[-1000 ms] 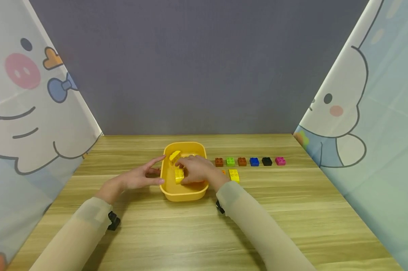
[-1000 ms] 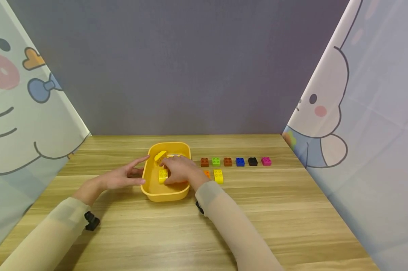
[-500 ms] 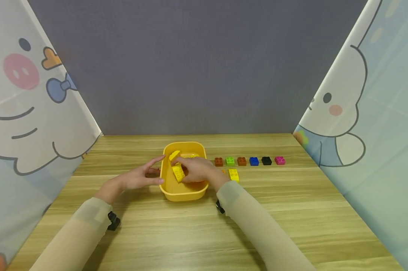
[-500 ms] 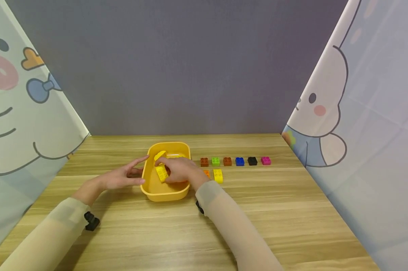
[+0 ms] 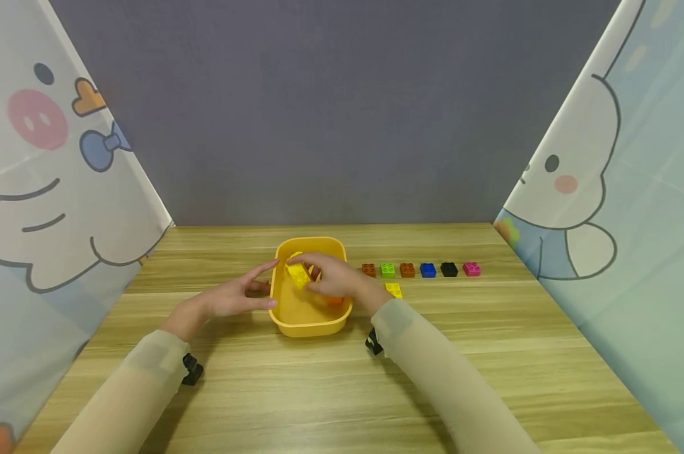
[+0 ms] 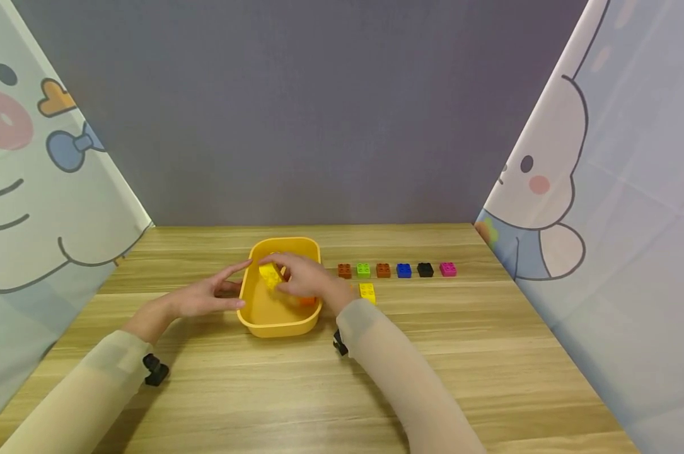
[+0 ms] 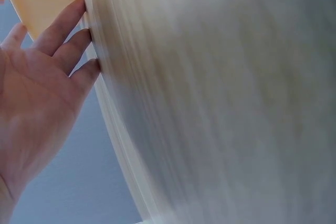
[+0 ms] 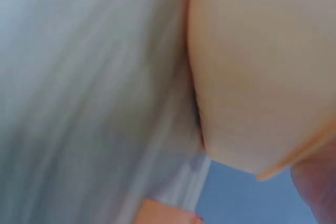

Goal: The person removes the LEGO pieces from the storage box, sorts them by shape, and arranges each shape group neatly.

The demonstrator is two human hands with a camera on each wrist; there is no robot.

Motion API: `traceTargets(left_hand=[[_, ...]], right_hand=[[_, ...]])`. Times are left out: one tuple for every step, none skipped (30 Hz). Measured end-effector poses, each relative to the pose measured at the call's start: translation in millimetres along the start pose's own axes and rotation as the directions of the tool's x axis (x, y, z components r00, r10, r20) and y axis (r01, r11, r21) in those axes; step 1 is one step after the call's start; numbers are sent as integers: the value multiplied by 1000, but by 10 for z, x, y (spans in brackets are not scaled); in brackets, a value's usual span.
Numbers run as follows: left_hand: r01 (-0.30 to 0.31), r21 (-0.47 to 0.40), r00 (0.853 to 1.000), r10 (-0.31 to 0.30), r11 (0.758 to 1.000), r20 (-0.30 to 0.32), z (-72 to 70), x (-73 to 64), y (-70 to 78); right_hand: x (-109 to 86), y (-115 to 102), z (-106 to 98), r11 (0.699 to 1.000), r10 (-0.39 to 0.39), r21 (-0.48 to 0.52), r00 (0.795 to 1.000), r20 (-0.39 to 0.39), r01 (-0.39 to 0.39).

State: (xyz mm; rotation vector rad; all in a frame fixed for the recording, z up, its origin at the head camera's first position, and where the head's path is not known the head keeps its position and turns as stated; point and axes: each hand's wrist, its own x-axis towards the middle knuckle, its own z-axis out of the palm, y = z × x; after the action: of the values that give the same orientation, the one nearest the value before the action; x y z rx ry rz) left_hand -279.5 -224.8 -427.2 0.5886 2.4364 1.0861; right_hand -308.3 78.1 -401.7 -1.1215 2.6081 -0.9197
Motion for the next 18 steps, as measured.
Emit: traceTargets(left_hand=[[1, 1, 1000, -1, 1000, -1, -1, 4, -1], [1, -1, 1000, -1, 1000, 1, -2, 7, -3], [-1, 0, 1000, 1, 1000, 3, -4, 8, -6], [1, -3, 1000, -1, 1000, 4, -4, 8, -9], [3, -10, 1000, -3, 1000, 4, -3, 7, -12], [0, -13, 1000, 0, 1000, 5, -2, 6, -15], [-3, -15, 1000, 3, 1000, 6, -2, 6, -18], [-11, -13, 1000, 11, 1000, 9, 0, 6, -19], [-17, -14, 1000, 17, 1000, 10, 0, 8, -21], [-20, -16, 1000, 20, 1000, 9, 1, 8, -22], [-21, -19, 1000, 21, 1000, 7, 3, 7, -20], [-25, -18, 1000, 25, 1000, 7, 2, 6, -20], [-28, -21, 1000, 28, 999, 9, 3, 5, -19], [-30, -20, 999, 31, 999, 11, 3, 4, -13], [-28, -24, 1000, 28, 999, 11, 3, 3, -9], [-27, -27, 1000, 27, 999, 11, 3, 4, -6], [-26, -30, 1000, 26, 999, 12, 5, 3, -1], [-26, -32, 1000, 26, 999, 14, 5, 2, 2]], right_hand=[[-15, -1, -25, 1000, -8, 9, 1000, -9, 8], [-36, 0, -53, 1000, -14, 23, 1000, -18, 14], [-59, 8, -78, 999, -18, 34, 999, -31, 19], [-87, 18, -104, 999, -20, 48, 999, -40, 22], [-118, 31, -129, 998, -23, 65, 998, -52, 27], [-156, 47, -154, 996, -28, 85, 998, -62, 33], [-197, 65, -178, 993, -29, 113, 997, -73, 37], [-242, 89, -198, 990, -29, 133, 996, -86, 40], [-291, 112, -218, 988, -28, 150, 995, -99, 43], [-342, 133, -239, 985, -26, 167, 994, -110, 44], [-395, 154, -258, 983, -23, 179, 992, -121, 44], [-448, 174, -275, 981, -23, 190, 991, -130, 48], [-500, 196, -289, 979, -21, 199, 990, -138, 49], [-554, 216, -307, 977, -18, 206, 989, -146, 48], [-612, 223, -330, 975, -13, 219, 989, -149, 46], [-663, 239, -349, 974, -7, 225, 989, -151, 41], [-715, 253, -372, 972, -2, 230, 989, -149, 36], [-767, 263, -397, 971, 4, 235, 989, -149, 31]])
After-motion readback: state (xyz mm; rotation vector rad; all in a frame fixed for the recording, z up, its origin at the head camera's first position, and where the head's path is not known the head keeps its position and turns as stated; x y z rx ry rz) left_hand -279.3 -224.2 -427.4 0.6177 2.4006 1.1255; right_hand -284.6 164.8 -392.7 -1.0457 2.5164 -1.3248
